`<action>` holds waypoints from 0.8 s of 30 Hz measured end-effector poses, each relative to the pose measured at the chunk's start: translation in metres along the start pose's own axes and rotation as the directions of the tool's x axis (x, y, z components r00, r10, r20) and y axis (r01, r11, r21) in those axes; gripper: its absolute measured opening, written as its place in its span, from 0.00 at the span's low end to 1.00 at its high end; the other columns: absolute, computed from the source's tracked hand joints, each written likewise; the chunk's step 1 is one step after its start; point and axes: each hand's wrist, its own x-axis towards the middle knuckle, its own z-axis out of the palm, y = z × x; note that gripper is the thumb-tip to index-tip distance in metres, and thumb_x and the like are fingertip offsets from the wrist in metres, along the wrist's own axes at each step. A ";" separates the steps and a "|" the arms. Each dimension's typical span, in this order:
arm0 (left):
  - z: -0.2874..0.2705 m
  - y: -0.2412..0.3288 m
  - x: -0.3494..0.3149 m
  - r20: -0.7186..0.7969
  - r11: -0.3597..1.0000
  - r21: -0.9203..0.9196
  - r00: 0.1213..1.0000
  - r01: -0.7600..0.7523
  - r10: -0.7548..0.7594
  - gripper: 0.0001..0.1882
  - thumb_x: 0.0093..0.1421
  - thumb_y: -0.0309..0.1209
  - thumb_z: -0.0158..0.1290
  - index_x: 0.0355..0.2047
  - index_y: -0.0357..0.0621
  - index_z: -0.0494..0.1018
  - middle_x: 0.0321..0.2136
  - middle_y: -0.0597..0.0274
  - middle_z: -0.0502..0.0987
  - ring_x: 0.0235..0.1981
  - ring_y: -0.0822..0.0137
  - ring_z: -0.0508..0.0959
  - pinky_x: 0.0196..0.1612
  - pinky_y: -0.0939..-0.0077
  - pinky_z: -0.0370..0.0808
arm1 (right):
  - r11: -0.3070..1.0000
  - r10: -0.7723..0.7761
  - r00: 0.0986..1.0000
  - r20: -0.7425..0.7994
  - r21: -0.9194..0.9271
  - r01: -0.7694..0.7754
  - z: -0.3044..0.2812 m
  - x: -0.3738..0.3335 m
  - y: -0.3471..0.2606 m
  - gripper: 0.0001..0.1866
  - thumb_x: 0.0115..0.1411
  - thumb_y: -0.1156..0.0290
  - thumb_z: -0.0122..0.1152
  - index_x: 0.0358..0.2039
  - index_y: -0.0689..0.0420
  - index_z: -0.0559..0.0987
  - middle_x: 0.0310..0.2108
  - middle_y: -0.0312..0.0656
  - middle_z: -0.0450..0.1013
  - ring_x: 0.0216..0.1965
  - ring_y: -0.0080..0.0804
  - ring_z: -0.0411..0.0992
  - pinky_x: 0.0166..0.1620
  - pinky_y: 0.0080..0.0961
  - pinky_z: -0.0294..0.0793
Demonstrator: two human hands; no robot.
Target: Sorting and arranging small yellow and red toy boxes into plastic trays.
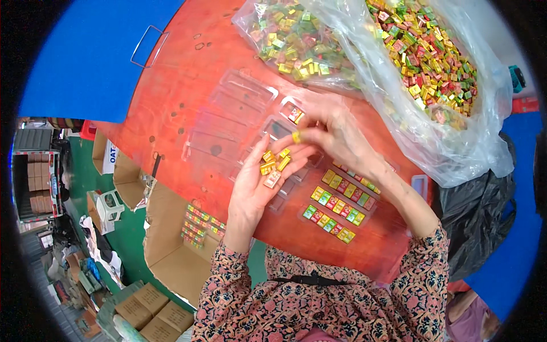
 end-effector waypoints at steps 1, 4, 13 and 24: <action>0.003 0.000 -0.001 -0.058 0.998 0.047 0.997 -0.048 0.051 0.28 0.67 0.41 0.39 0.53 0.23 0.59 0.53 0.32 0.63 0.55 0.43 0.67 0.53 0.52 0.72 | 0.997 -0.054 0.998 -0.023 -0.058 0.052 -0.006 0.011 -0.003 0.07 0.50 0.76 0.60 0.28 0.65 0.75 0.24 0.45 0.70 0.28 0.32 0.70 0.33 0.29 0.69; 0.000 0.001 -0.001 -0.011 0.999 -0.001 0.999 -0.047 0.047 0.28 0.67 0.40 0.38 0.53 0.22 0.59 0.55 0.30 0.59 0.58 0.42 0.62 0.55 0.52 0.71 | 0.866 -0.393 0.901 -0.182 -0.402 0.297 -0.006 0.043 0.027 0.08 0.49 0.75 0.60 0.29 0.65 0.73 0.26 0.49 0.71 0.31 0.44 0.72 0.34 0.36 0.69; -0.019 0.013 -0.023 -0.042 0.985 0.112 0.990 -0.131 0.136 0.23 0.66 0.37 0.41 0.49 0.24 0.63 0.52 0.32 0.64 0.53 0.46 0.70 0.49 0.62 0.77 | 0.872 -0.335 0.938 -0.087 -0.407 0.273 0.016 0.060 0.047 0.07 0.49 0.77 0.59 0.30 0.65 0.74 0.27 0.52 0.72 0.34 0.49 0.72 0.36 0.39 0.69; -0.013 0.010 -0.027 -0.093 0.985 0.109 0.985 -0.132 0.143 0.21 0.65 0.36 0.42 0.47 0.25 0.65 0.49 0.33 0.68 0.48 0.50 0.74 0.44 0.67 0.80 | 0.896 -0.316 0.942 -0.114 -0.362 0.257 0.008 0.066 0.062 0.05 0.51 0.76 0.58 0.29 0.62 0.78 0.28 0.49 0.73 0.34 0.46 0.72 0.38 0.38 0.69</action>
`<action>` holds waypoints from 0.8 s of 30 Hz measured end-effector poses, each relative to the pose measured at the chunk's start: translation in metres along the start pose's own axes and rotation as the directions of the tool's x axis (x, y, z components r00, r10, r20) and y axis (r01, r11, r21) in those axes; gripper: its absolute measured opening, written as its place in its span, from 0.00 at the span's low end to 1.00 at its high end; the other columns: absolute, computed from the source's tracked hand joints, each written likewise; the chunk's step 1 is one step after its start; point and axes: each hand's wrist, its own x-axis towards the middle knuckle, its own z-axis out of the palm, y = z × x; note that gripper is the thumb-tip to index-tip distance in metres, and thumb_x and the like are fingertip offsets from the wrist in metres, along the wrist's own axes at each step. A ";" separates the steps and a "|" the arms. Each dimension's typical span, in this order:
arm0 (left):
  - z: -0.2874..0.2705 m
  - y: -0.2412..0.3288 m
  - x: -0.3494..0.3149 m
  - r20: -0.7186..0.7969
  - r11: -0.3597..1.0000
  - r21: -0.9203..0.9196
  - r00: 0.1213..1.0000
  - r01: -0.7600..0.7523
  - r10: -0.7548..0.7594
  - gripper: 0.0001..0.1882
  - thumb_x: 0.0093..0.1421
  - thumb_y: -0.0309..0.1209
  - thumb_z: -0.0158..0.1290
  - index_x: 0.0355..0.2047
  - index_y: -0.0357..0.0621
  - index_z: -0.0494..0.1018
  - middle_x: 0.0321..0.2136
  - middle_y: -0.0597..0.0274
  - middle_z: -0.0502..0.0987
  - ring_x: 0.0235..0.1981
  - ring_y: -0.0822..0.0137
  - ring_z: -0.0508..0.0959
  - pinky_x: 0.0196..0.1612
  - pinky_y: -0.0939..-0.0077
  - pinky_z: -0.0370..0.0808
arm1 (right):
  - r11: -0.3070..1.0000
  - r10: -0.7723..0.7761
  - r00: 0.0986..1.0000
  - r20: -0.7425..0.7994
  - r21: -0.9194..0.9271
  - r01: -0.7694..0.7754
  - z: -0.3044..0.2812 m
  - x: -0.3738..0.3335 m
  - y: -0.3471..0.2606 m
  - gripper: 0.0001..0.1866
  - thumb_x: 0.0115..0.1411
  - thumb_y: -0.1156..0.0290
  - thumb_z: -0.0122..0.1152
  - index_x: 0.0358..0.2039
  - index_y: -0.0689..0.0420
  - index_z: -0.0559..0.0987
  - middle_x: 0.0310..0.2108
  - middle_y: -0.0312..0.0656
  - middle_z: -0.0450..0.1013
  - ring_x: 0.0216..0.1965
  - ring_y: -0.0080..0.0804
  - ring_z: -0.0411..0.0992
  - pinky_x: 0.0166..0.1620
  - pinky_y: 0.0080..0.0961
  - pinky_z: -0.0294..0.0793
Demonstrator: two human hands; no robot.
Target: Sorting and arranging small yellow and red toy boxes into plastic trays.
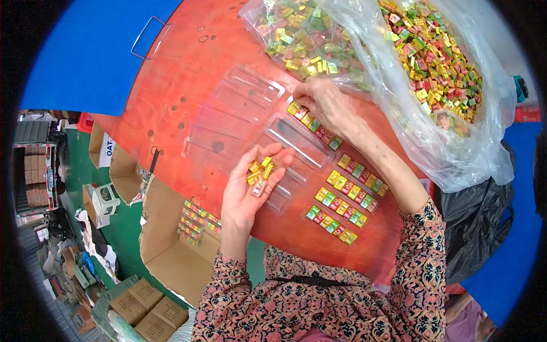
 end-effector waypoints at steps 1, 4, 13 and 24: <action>0.000 0.000 -0.001 -0.014 1.000 0.002 1.000 -0.002 0.002 0.21 0.66 0.36 0.42 0.47 0.26 0.65 0.49 0.34 0.68 0.48 0.50 0.74 0.44 0.67 0.80 | 0.992 0.005 0.998 0.069 -0.129 0.004 0.000 0.001 -0.006 0.05 0.51 0.76 0.56 0.29 0.63 0.77 0.28 0.49 0.72 0.34 0.47 0.72 0.37 0.39 0.70; -0.004 0.001 -0.001 -0.019 1.000 0.026 1.000 -0.016 0.016 0.21 0.66 0.37 0.42 0.47 0.26 0.66 0.50 0.34 0.67 0.48 0.50 0.74 0.43 0.68 0.80 | 0.965 -0.040 0.988 0.148 -0.249 0.077 -0.005 -0.002 -0.023 0.06 0.52 0.76 0.51 0.29 0.64 0.73 0.28 0.51 0.69 0.35 0.50 0.71 0.37 0.41 0.68; -0.007 0.001 -0.002 -0.010 1.000 -0.031 1.000 -0.002 0.002 0.21 0.65 0.36 0.42 0.46 0.26 0.66 0.50 0.33 0.66 0.47 0.50 0.75 0.43 0.67 0.80 | 0.943 -0.176 0.969 0.176 -0.253 0.217 0.003 -0.007 -0.025 0.06 0.53 0.77 0.48 0.30 0.66 0.71 0.34 0.52 0.68 0.36 0.52 0.71 0.36 0.41 0.70; -0.015 0.001 -0.009 0.025 0.975 -0.220 1.000 -0.008 0.014 0.25 0.67 0.39 0.40 0.53 0.26 0.60 0.55 0.31 0.60 0.53 0.43 0.68 0.50 0.54 0.75 | 0.584 0.538 0.784 0.311 0.533 -0.612 -0.047 -0.012 -0.025 0.11 0.62 0.70 0.52 0.39 0.64 0.76 0.30 0.36 0.74 0.32 0.20 0.72 0.37 0.16 0.72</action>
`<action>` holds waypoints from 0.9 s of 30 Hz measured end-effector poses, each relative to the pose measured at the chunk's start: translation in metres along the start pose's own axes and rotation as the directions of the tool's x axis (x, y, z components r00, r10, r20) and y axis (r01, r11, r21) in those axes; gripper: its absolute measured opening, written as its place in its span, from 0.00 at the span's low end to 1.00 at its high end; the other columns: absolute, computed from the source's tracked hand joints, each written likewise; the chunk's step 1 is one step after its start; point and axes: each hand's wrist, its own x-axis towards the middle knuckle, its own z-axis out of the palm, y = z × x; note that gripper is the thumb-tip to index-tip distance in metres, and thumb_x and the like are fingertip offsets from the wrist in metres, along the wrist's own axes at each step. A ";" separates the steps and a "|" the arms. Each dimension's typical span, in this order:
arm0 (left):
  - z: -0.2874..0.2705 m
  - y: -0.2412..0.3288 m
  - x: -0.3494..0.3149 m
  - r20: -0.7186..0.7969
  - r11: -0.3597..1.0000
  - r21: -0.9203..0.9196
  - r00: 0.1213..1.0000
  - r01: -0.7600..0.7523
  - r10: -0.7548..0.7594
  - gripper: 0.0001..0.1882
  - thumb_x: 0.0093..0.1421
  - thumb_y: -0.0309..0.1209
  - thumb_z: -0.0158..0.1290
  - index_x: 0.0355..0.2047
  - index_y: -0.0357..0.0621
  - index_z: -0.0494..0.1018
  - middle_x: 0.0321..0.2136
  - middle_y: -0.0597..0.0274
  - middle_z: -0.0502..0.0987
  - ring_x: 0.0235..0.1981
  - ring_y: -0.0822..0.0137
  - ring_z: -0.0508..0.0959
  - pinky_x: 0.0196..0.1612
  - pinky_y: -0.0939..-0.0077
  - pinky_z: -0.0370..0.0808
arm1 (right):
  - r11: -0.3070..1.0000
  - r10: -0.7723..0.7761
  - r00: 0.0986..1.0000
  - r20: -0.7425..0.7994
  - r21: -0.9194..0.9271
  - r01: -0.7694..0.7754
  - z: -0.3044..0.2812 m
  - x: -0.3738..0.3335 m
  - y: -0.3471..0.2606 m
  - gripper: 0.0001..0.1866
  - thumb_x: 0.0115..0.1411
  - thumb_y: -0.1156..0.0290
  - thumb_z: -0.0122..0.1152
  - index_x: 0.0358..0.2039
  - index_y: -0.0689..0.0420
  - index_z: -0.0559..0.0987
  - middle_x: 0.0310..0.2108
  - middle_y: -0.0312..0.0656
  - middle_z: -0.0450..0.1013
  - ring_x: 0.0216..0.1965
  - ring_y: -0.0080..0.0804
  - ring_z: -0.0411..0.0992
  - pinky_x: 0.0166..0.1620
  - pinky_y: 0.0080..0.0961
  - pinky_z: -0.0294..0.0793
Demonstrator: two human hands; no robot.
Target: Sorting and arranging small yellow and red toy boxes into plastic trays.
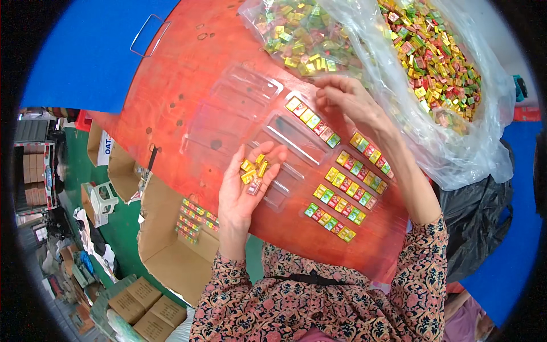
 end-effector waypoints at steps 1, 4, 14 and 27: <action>0.001 -0.001 0.000 0.008 1.000 -0.019 1.000 0.002 -0.001 0.25 0.67 0.40 0.39 0.53 0.26 0.59 0.56 0.31 0.59 0.55 0.42 0.66 0.52 0.51 0.72 | 1.000 0.017 0.998 0.068 0.021 -0.018 0.000 -0.007 0.000 0.11 0.60 0.73 0.53 0.41 0.64 0.76 0.32 0.36 0.74 0.33 0.20 0.72 0.38 0.17 0.72; 0.009 -0.008 -0.002 -0.034 0.998 -0.033 0.998 -0.048 0.047 0.26 0.68 0.40 0.36 0.54 0.26 0.58 0.57 0.31 0.56 0.58 0.39 0.61 0.56 0.47 0.67 | 0.992 -0.020 0.989 0.145 0.124 0.002 0.011 -0.029 0.000 0.10 0.57 0.76 0.55 0.40 0.64 0.77 0.33 0.36 0.74 0.34 0.20 0.72 0.38 0.17 0.72; -0.006 -0.010 -0.029 0.066 0.994 -0.105 0.998 -0.004 0.011 0.26 0.68 0.40 0.36 0.55 0.26 0.56 0.58 0.33 0.55 0.60 0.38 0.58 0.56 0.43 0.66 | 0.989 -0.131 0.990 -0.043 -0.067 0.128 0.047 -0.050 0.019 0.08 0.54 0.78 0.58 0.35 0.65 0.79 0.24 0.40 0.76 0.21 0.20 0.72 0.23 0.16 0.70; -0.030 -0.014 -0.063 0.085 0.994 -0.079 0.993 -0.077 0.084 0.27 0.68 0.39 0.36 0.55 0.24 0.56 0.56 0.31 0.59 0.57 0.40 0.63 0.57 0.53 0.68 | 0.681 -0.569 0.816 -0.106 -0.617 0.395 0.076 -0.040 0.044 0.04 0.45 0.77 0.61 0.23 0.63 0.78 0.21 0.47 0.74 0.24 0.36 0.74 0.30 0.32 0.71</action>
